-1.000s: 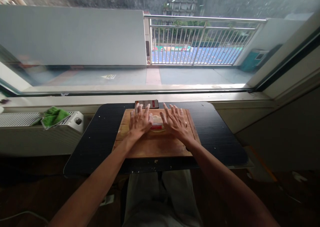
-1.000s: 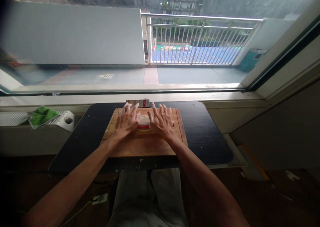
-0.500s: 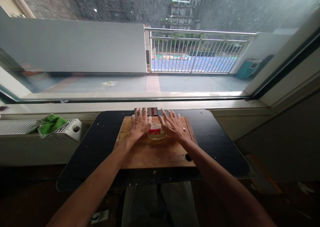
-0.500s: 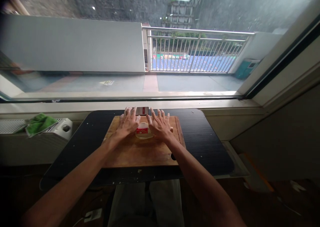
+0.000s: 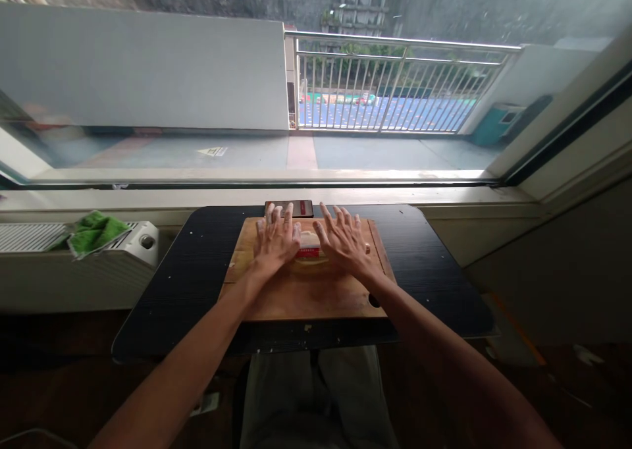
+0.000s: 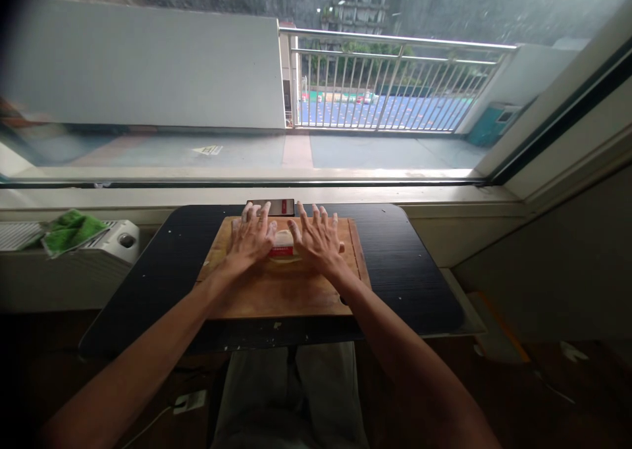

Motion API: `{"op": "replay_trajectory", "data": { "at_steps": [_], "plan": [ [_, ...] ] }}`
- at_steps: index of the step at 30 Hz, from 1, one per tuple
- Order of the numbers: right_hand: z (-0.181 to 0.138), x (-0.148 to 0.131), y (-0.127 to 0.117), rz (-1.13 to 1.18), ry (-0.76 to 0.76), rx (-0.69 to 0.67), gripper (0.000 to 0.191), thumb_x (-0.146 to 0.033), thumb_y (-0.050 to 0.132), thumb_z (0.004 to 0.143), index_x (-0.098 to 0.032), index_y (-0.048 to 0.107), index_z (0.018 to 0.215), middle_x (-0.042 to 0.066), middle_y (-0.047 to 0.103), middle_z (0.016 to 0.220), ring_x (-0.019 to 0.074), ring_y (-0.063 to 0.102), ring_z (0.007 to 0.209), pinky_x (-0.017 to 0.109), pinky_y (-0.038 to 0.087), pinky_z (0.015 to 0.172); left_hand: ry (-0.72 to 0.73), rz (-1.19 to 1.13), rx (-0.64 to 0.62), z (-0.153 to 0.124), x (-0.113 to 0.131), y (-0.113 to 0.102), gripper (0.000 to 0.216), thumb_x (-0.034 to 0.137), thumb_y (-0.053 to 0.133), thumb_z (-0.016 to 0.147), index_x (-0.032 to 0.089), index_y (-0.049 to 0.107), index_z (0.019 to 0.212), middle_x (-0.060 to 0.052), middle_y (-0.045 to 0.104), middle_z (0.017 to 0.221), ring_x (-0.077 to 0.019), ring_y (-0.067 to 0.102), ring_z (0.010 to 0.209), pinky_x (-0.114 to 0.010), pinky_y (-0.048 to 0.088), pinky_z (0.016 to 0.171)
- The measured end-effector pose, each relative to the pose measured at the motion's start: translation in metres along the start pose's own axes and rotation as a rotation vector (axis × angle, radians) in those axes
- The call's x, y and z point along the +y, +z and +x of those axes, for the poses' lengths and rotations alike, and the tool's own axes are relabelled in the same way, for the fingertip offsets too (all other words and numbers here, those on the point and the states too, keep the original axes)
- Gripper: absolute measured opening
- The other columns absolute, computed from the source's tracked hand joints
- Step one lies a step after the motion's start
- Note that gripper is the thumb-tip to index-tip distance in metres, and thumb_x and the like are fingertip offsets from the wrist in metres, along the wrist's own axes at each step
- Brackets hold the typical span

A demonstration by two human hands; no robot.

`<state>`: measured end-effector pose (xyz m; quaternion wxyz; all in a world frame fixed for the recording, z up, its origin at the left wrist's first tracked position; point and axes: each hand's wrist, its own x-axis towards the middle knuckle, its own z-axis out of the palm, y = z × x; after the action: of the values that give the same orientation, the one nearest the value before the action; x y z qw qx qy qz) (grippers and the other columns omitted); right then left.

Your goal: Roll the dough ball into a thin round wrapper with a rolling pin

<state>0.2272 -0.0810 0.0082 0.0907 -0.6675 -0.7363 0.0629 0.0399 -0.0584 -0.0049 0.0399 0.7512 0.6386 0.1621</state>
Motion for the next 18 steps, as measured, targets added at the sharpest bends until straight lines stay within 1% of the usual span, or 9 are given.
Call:
{"op": "replay_trajectory", "data": {
  "at_steps": [3, 6, 9, 13, 15, 18],
  "plan": [
    [0.026, 0.005, -0.001, 0.044, -0.025, -0.022, 0.076, -0.065, 0.015, 0.119, -0.031, 0.0, 0.185, 0.011, 0.018, 0.191, 0.0371, 0.016, 0.176, 0.071, 0.016, 0.139, 0.017, 0.022, -0.005, 0.026, -0.003, 0.003, 0.067, 0.042, 0.033, 0.114, 0.016, 0.038, 0.176, -0.021, 0.043, 0.179, -0.0374, 0.033, 0.171, -0.063, 0.039, 0.132],
    [0.045, 0.008, -0.002, 0.077, -0.015, -0.036, 0.076, -0.065, 0.012, 0.118, -0.032, 0.001, 0.185, 0.012, 0.021, 0.19, 0.0381, 0.018, 0.176, 0.074, 0.018, 0.137, 0.041, 0.056, -0.004, 0.047, -0.003, 0.004, 0.065, 0.041, 0.032, 0.114, 0.014, 0.042, 0.173, -0.023, 0.046, 0.177, -0.0367, 0.041, 0.166, -0.058, 0.042, 0.13],
    [0.056, 0.009, -0.002, 0.089, -0.001, -0.008, 0.074, -0.064, 0.009, 0.118, -0.033, -0.003, 0.185, 0.011, 0.025, 0.189, 0.037, 0.021, 0.175, 0.073, 0.018, 0.138, 0.054, 0.088, 0.0, 0.059, -0.001, 0.004, 0.065, 0.039, 0.032, 0.115, 0.013, 0.041, 0.173, -0.024, 0.046, 0.177, -0.0361, 0.04, 0.167, -0.057, 0.041, 0.131],
    [0.057, 0.009, 0.0, 0.127, 0.034, 0.0, 0.076, -0.066, 0.008, 0.118, -0.032, -0.004, 0.185, 0.013, 0.025, 0.189, 0.0378, 0.022, 0.175, 0.075, 0.017, 0.137, 0.059, 0.128, -0.024, 0.063, 0.001, 0.004, 0.065, 0.037, 0.032, 0.114, 0.013, 0.04, 0.175, -0.023, 0.042, 0.18, -0.0361, 0.037, 0.169, -0.058, 0.038, 0.134],
    [0.053, 0.008, 0.001, 0.139, 0.04, -0.021, 0.077, -0.067, 0.008, 0.117, -0.032, -0.001, 0.185, 0.014, 0.022, 0.19, 0.0381, 0.018, 0.176, 0.076, 0.015, 0.137, 0.054, 0.134, -0.038, 0.06, 0.0, 0.005, 0.065, 0.037, 0.033, 0.114, 0.013, 0.041, 0.174, -0.023, 0.043, 0.179, -0.0362, 0.037, 0.169, -0.057, 0.038, 0.134],
    [0.042, 0.007, 0.0, 0.13, 0.026, -0.047, 0.078, -0.068, 0.009, 0.117, -0.032, 0.004, 0.186, 0.013, 0.018, 0.19, 0.0369, 0.013, 0.177, 0.074, 0.012, 0.138, 0.038, 0.104, -0.04, 0.049, -0.002, 0.006, 0.065, 0.039, 0.032, 0.115, 0.013, 0.041, 0.174, -0.023, 0.046, 0.177, -0.0371, 0.039, 0.168, -0.058, 0.04, 0.133]
  ]
}}
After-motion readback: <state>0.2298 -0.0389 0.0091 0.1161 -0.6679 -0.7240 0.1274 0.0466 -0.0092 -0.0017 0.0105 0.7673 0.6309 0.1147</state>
